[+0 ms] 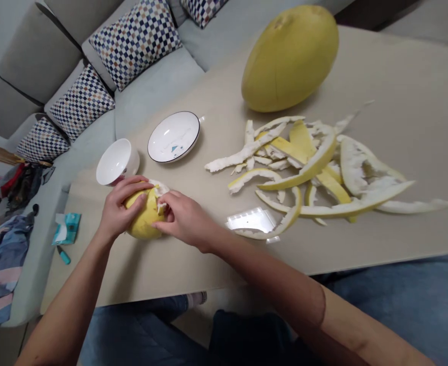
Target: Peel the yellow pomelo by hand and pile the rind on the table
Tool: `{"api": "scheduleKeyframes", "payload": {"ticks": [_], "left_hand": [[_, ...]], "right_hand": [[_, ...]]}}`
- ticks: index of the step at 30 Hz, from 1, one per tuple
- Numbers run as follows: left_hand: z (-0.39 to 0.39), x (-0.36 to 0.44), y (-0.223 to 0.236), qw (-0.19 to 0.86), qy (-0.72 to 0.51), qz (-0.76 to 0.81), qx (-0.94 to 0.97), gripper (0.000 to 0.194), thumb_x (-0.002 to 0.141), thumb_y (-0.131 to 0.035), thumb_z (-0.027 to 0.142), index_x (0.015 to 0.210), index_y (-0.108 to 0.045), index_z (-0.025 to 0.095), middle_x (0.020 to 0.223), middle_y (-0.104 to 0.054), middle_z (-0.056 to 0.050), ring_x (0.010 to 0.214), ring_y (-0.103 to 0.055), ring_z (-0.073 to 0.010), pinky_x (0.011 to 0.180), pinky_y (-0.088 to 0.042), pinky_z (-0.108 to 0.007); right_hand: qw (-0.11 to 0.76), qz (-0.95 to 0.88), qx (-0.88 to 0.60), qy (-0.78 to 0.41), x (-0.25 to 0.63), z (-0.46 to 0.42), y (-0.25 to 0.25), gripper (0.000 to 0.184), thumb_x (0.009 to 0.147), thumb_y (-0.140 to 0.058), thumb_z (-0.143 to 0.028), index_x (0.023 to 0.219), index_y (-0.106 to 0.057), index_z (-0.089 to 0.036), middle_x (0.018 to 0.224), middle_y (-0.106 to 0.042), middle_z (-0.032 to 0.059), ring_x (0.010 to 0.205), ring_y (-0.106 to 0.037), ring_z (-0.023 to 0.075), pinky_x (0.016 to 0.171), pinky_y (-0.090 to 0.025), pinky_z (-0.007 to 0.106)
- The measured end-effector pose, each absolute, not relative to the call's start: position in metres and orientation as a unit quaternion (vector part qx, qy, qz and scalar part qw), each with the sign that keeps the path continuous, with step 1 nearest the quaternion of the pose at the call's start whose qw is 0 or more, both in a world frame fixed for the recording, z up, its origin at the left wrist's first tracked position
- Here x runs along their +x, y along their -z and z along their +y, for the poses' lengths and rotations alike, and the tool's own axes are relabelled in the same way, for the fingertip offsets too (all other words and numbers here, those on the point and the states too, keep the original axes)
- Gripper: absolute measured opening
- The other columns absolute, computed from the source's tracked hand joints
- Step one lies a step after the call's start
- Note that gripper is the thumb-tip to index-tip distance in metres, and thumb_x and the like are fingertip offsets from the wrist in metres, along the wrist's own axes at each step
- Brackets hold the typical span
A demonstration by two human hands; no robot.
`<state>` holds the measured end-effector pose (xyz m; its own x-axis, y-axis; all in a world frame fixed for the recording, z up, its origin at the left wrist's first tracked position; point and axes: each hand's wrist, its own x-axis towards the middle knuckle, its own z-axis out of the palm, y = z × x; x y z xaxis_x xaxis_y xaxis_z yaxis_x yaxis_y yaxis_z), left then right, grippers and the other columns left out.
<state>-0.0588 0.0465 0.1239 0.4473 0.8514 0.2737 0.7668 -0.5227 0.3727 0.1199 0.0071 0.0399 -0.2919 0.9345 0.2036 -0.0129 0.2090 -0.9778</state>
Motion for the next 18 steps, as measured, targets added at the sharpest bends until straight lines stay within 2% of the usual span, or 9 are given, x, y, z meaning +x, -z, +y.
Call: {"api": "scheduleKeyframes", "payload": {"ticks": [5,9,15,18], "left_hand": [[0.055,-0.060,-0.124,0.134,-0.222,0.494,0.830,0.022,0.086,-0.058,0.024,0.100,-0.075,0.023,0.114,-0.070,-0.004,0.109,-0.063,-0.0188,0.102,-0.047,-0.034],[0.064,-0.059,-0.124,0.155,-0.238,0.509,0.813,0.022,0.086,-0.057,0.022,0.096,-0.076,0.023,0.111,-0.071,-0.003,0.107,-0.064,-0.0181,0.100,-0.048,-0.032],[0.074,-0.055,-0.126,0.175,-0.237,0.540,0.788,0.023,0.088,-0.054,0.024,0.091,-0.077,0.023,0.105,-0.073,-0.002,0.106,-0.064,-0.0186,0.099,-0.048,-0.032],[0.075,-0.056,-0.126,0.170,-0.246,0.554,0.777,0.024,0.089,-0.053,0.027,0.091,-0.077,0.022,0.105,-0.073,-0.002,0.105,-0.065,-0.0190,0.099,-0.048,-0.032]], "right_hand": [[0.472,-0.608,-0.374,-0.518,0.118,0.008,-0.039,0.033,0.067,-0.085,-0.020,0.090,-0.063,-0.022,0.087,-0.054,-0.0045,0.064,-0.051,0.0083,0.061,-0.045,0.023],[0.489,-0.589,-0.395,-0.507,0.111,0.011,-0.046,0.034,0.064,-0.087,-0.016,0.086,-0.062,-0.021,0.080,-0.050,-0.0061,0.063,-0.047,0.0080,0.058,-0.042,0.022],[0.496,-0.587,-0.408,-0.493,0.104,0.014,-0.052,0.025,0.072,-0.079,-0.016,0.070,-0.054,-0.019,0.068,-0.047,-0.0068,0.061,-0.044,0.0090,0.057,-0.038,0.023],[0.486,-0.608,-0.422,-0.465,0.106,0.012,-0.053,0.027,0.074,-0.079,-0.020,0.071,-0.052,-0.020,0.071,-0.049,-0.0059,0.061,-0.043,0.0092,0.057,-0.035,0.024]]}}
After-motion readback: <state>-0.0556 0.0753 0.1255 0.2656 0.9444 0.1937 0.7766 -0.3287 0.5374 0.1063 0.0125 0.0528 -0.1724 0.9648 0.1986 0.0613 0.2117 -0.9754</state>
